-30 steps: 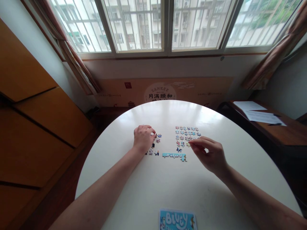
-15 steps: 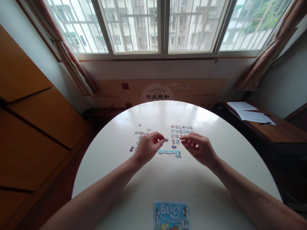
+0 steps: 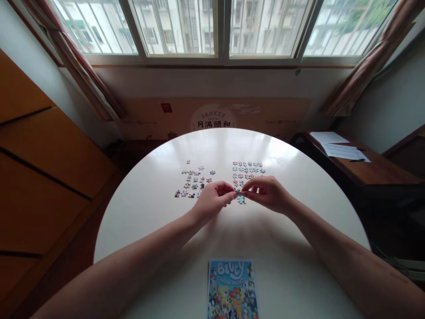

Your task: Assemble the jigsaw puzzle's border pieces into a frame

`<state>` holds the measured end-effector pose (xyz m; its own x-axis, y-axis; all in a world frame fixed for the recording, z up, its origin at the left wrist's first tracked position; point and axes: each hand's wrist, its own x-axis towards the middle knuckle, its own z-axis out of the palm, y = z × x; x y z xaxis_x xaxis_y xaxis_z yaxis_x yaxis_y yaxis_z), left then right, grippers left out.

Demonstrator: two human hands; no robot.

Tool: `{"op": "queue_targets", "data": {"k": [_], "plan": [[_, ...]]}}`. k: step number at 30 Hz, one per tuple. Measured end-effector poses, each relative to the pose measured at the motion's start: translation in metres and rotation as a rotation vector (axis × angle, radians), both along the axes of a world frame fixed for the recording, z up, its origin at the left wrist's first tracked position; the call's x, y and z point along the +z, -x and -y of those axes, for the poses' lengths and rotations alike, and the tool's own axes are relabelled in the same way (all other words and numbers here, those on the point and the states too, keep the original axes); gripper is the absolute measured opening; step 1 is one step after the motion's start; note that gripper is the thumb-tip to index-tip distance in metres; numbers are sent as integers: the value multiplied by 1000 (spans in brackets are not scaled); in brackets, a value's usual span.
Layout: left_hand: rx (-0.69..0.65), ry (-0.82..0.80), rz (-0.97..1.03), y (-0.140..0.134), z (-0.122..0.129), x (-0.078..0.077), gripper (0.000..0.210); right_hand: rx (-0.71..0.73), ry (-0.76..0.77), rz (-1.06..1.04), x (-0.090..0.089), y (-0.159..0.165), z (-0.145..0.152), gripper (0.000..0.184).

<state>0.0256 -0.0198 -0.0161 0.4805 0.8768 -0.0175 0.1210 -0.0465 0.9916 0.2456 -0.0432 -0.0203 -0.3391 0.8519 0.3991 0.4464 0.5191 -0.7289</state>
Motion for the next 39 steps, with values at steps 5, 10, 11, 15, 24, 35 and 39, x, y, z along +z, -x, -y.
{"op": "queue_targets", "data": {"k": [5, 10, 11, 15, 24, 35, 39], "plan": [[-15, -53, -3, -2, 0, -6, 15, 27, 10, 12, 1, -5, -1, 16], [-24, -99, -27, -5, 0, -7, 12, 65, 40, 6, 3, -6, -1, 17], [-26, -109, -31, -5, 0, -8, 12, 67, 46, 10, 3, -6, -1, 18], [-43, -216, -103, -4, -1, -10, 13, 66, 93, 59, 5, -6, -1, 19], [-78, -706, -369, 2, -3, -13, 12, 71, 420, 149, 8, -25, -8, 22], [-225, -1106, -523, 5, -8, -26, 21, 65, 569, 327, 4, -28, -12, 16], [-250, -1148, -563, 5, -8, -27, 24, -7, 545, 317, 3, -22, -10, 16]]}}
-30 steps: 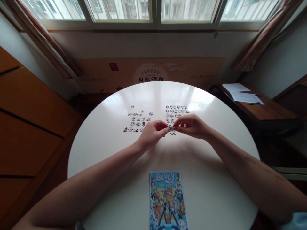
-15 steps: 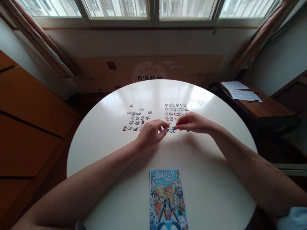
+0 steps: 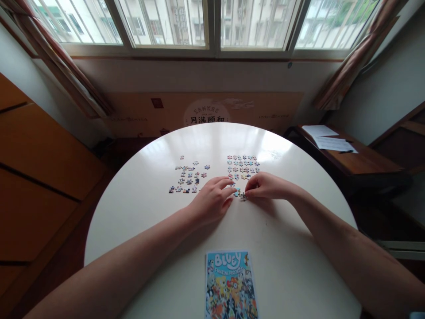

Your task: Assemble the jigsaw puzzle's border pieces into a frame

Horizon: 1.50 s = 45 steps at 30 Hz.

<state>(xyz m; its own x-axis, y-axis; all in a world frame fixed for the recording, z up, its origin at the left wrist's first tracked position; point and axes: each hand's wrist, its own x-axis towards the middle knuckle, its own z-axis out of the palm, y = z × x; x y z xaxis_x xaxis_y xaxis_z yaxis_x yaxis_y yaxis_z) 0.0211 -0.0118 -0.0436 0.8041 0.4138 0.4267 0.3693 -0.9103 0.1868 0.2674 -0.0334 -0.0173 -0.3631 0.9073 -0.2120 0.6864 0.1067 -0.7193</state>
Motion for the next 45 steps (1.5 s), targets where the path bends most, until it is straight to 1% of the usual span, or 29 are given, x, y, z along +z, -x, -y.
{"op": "queue_targets", "data": {"k": [5, 9, 14, 20, 28, 36, 40, 45], "plan": [[3, -11, -12, 1, 0, -2, 22, -26, -23, 18, 3, 9, 6, 15], [19, -2, -38, 1, 1, 0, 18, -27, -59, 34, 4, 14, 8, 14], [35, 18, -70, 1, 3, 3, 19, -21, -128, 84, 3, 18, 10, 14], [29, 21, -31, 1, 3, 6, 19, -31, -201, 140, 3, 19, 13, 12], [42, -20, -53, 2, 3, 4, 19, -26, -199, 130, 3, 19, 14, 11], [41, -32, -61, 3, 2, 4, 20, -26, -186, 182, 4, 23, 14, 16], [39, -19, -60, 2, 4, 4, 20, -47, -177, 208, 4, 26, 15, 17], [3, 12, -74, 1, 4, 3, 21, -69, -190, 233, 5, 31, 17, 16]]}}
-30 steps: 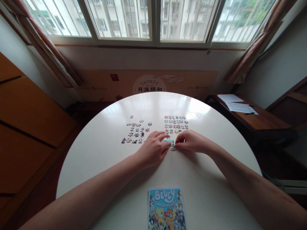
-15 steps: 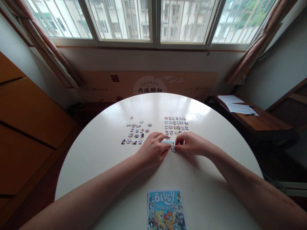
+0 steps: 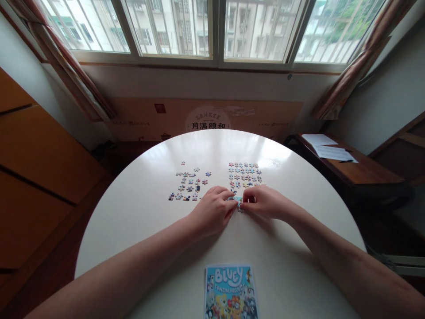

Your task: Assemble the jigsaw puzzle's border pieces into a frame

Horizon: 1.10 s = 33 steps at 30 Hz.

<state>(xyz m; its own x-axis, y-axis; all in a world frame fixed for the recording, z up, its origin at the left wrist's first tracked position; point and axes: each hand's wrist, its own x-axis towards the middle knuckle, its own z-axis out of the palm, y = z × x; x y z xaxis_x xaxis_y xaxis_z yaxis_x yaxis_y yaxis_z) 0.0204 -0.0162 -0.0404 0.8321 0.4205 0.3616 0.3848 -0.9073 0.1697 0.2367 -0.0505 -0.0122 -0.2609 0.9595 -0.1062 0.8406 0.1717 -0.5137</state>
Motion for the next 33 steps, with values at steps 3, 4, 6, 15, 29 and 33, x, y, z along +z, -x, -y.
{"op": "queue_targets", "data": {"k": [3, 4, 6, 15, 29, 33], "plan": [[-17, 9, 6, -1, -1, 0, 20, -15, 3, 16, 0, 1, 1, 15], [-22, 10, 12, -1, -1, 0, 19, -20, 6, 20, 0, 1, 0, 16], [-25, 12, 20, -1, -1, -1, 19, -31, 17, 16, -1, 0, 0, 17], [-12, 17, 18, 0, -1, -2, 19, -44, 52, -45, -6, -2, -4, 18], [-17, 24, 12, -1, -1, 1, 20, -107, 104, -85, -10, -2, -7, 19], [-19, 23, 10, 0, -2, 1, 21, -84, 110, -136, -7, -6, -7, 19]]}}
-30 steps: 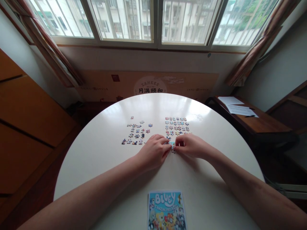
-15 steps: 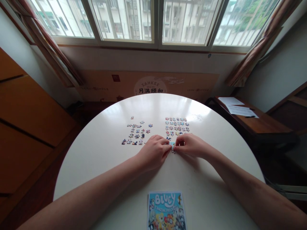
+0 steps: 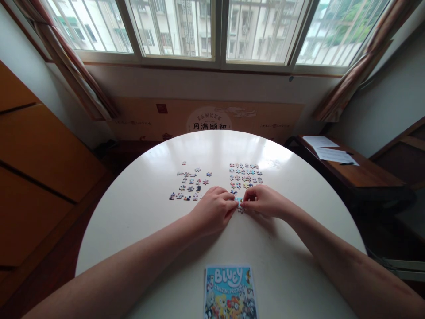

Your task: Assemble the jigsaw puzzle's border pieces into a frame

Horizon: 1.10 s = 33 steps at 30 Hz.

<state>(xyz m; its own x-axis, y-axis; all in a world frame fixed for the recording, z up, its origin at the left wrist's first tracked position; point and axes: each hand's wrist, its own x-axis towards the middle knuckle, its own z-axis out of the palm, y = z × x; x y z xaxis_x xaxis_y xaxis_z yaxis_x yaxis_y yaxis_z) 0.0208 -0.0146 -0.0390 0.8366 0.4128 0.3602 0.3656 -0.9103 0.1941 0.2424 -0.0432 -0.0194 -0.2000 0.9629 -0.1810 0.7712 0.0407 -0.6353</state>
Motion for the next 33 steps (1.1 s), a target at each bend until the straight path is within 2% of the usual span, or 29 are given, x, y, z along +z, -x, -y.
{"op": "queue_targets", "data": {"k": [3, 5, 10, 12, 23, 33], "plan": [[0, 5, 10, 1, 0, -1, 22, 20, -38, -56, 4, -7, -1, 22], [2, 11, 12, 1, -1, -1, 21, 63, -108, -58, 6, -12, -1, 17], [-5, 33, -6, 0, 0, 2, 19, 313, -212, -85, 4, -19, -4, 18], [-5, 35, -14, -1, 0, 2, 19, 359, -241, -88, 2, -21, -5, 17], [-18, -71, 31, -1, -1, -3, 20, 366, -252, -68, -7, -24, -8, 16], [-11, -70, 7, -3, -1, -5, 20, 372, -239, -70, -7, -27, -9, 16]]}}
